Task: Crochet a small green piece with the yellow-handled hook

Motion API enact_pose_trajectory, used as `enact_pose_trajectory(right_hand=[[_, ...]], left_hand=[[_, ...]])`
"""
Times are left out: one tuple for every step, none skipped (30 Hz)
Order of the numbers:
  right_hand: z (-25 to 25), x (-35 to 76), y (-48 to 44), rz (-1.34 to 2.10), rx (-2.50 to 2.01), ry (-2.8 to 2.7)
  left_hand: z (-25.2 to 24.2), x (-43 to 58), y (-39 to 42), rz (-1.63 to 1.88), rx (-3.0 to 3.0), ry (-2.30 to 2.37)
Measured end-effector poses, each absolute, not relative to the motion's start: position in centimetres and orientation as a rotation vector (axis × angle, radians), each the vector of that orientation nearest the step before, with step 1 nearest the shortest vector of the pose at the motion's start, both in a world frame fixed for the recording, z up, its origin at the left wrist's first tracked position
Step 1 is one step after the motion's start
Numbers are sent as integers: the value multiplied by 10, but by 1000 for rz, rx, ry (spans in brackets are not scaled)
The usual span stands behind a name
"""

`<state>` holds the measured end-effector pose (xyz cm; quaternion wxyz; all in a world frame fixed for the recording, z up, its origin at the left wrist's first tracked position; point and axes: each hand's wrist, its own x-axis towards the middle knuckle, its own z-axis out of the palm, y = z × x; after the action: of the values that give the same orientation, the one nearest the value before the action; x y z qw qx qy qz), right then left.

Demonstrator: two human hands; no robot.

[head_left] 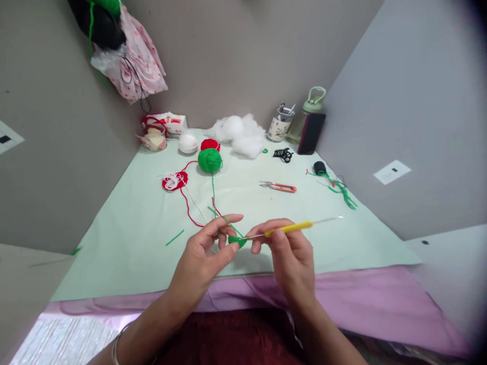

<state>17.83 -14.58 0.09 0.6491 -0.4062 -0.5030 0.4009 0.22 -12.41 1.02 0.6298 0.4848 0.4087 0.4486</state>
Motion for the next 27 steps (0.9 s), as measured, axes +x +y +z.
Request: enact_pose_trajectory(right_hand=[[1, 178, -148, 829, -955, -1208], [1, 179, -151, 734, -979, -1279], [1, 179, -153, 637, -990, -1356], [0, 180, -155, 539, -988, -1439], [-2, 181, -156, 442, -976, -1519], [-3, 181, -157, 343, -957, -1599], [-5, 182, -158, 248, -941, -1675], [-7, 183, -158, 159, -936, -1746], [-9, 183, -158, 85, -938, -1801], [-10, 183, -157, 26, -937, -1829], [-11, 183, -157, 3, -932, -1832], [-11, 183, -157, 21, -929, -1803], [-10, 182, -156, 83, -930, -1740], [-9, 182, -155, 181, -928, -1651], [-8, 181, -153, 306, -922, -1546], [-7, 180, -152, 444, -908, -1437], [-6, 179, -149, 575, -887, -1340], [-5, 178, -147, 678, -861, -1268], [-4, 177, -145, 748, -834, -1234], [-4, 176, -143, 790, -816, -1228], [-4, 175, -142, 805, -813, -1240], [-4, 174, -142, 798, -822, -1255], [-4, 173, -141, 783, -835, -1263], [-4, 172, -142, 766, -843, -1260], [-4, 171, -143, 752, -844, -1258], [-4, 171, -144, 737, -844, -1268], [-4, 170, -145, 708, -847, -1302]], left_hand=[[9, 2, -124, 1037, 1123, 954], [8, 2, -125, 1047, 1136, 972], [8, 3, -126, 1060, 1150, 986], [7, 4, -127, 1076, 1162, 998], [7, 5, -128, 1093, 1167, 1007], [6, 7, -129, 1109, 1161, 1008], [6, 8, -130, 1119, 1135, 999], [7, 10, -130, 1117, 1083, 973], [7, 11, -130, 1095, 1006, 931], [8, 12, -129, 1054, 909, 878], [9, 12, -128, 1004, 804, 820], [10, 12, -126, 956, 705, 771], [11, 11, -124, 921, 625, 737], [12, 10, -122, 908, 572, 718], [13, 9, -120, 917, 550, 715], [14, 9, -119, 941, 553, 721], [14, 9, -119, 967, 578, 733], [14, 9, -120, 988, 620, 743], [14, 9, -121, 999, 668, 750], [14, 9, -122, 998, 715, 751], [13, 9, -124, 990, 757, 750], [13, 10, -125, 982, 789, 751], [12, 9, -125, 977, 813, 758], [12, 9, -126, 978, 832, 770], [11, 9, -126, 984, 850, 785], [11, 10, -126, 997, 865, 801], [11, 10, -126, 1016, 869, 814]])
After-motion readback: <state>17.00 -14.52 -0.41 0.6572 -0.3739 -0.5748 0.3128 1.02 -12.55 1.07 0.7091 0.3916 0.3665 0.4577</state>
